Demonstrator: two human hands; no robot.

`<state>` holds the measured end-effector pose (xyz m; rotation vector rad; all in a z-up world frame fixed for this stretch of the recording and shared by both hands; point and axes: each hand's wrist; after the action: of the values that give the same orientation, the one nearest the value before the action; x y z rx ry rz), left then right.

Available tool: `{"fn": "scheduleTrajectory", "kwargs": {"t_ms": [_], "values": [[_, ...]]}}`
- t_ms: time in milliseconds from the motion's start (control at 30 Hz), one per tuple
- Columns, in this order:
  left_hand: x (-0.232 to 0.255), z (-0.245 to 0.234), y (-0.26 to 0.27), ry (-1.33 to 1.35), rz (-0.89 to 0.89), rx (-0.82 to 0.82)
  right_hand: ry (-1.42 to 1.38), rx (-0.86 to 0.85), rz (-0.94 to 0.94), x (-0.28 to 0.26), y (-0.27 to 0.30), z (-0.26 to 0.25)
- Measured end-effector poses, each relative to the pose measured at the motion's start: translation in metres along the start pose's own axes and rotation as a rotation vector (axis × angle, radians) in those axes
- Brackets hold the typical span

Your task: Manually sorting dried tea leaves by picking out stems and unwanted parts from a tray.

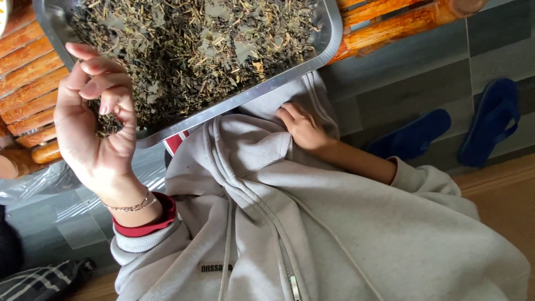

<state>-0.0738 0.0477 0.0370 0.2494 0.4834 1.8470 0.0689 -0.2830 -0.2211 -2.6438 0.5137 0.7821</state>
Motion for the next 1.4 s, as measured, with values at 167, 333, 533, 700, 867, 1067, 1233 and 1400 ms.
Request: {"fn": "scheduleTrajectory", "kwargs": {"t_ms": [167, 333, 533, 700, 867, 1067, 1233, 1400], "values": [[0.001, 0.001, 0.006, 0.044, -0.021, -0.003, 0.114, 0.038, 0.036, -0.006, 0.003, -0.001], [0.009, 0.000, 0.012, 0.040, -0.005, -0.036, 0.194, -0.111, 0.146, -0.010, -0.002, -0.022], [0.017, -0.005, 0.010, 0.027, 0.017, -0.063, -0.064, -0.216, 0.073, -0.038, -0.047, -0.114], [0.018, -0.001, 0.003, 0.024, 0.019, -0.064, -0.138, -0.453, 0.018, -0.070, -0.075, -0.191], [0.016, 0.002, 0.001, 0.114, -0.006, -0.057, -0.357, -0.449, 0.023, -0.072, -0.092, -0.158], [0.012, 0.012, 0.006, 0.192, -0.033, -0.058, -0.795, -0.300, 0.863, -0.058, -0.107, -0.019], [0.015, 0.004, 0.011, 0.140, -0.029, -0.099, -0.727, -0.266, 0.852, -0.001, -0.114, 0.046], [0.021, 0.003, 0.014, 0.135, -0.015, -0.075, -0.661, -0.267, 0.765, -0.004, -0.100, 0.069]]}}
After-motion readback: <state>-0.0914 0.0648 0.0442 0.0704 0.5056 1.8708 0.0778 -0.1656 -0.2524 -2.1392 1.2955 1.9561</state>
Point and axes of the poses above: each hand's wrist, its own y-axis away from the middle knuckle, its own z-axis out of the palm, x = y × z, and after that the axes turned 6 degrees about x, right-handed
